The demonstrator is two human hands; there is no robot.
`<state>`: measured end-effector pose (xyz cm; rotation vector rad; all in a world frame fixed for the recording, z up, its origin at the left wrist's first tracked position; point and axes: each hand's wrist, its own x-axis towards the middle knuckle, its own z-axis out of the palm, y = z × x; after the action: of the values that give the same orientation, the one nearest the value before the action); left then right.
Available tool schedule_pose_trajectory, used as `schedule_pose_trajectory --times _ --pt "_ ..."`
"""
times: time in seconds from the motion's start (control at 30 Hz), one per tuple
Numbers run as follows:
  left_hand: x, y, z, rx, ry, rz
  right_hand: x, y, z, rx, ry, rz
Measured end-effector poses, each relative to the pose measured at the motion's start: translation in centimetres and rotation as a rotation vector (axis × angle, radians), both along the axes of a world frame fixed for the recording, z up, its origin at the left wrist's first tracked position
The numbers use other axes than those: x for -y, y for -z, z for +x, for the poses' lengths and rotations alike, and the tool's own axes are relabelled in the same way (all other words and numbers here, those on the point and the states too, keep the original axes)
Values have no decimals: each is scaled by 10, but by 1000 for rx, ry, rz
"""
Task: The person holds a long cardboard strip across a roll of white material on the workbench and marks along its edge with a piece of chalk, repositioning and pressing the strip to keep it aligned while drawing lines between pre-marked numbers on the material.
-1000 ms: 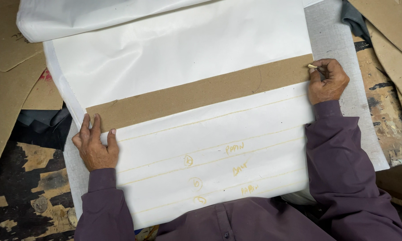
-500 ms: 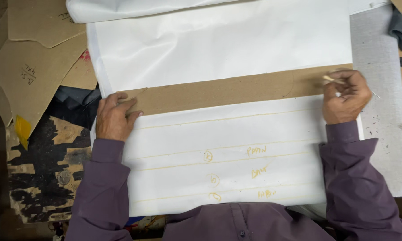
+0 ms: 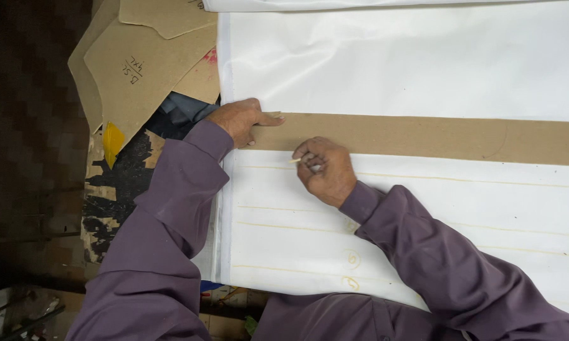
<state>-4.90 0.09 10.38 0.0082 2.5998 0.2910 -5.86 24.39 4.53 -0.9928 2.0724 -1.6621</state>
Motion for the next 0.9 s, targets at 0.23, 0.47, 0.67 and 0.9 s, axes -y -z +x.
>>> schedule_pose_trajectory --times 0.23,0.47,0.67,0.9 --pt "14 2 -2 4 -25 35 55 2 6 428 -64 9" --pt "19 7 -8 -52 23 53 74 3 16 -248 -91 65" --pt "19 4 2 -109 -69 137 97 10 18 -419 -42 90" --pt "23 7 -2 -135 5 78 104 25 15 -446 -27 103"
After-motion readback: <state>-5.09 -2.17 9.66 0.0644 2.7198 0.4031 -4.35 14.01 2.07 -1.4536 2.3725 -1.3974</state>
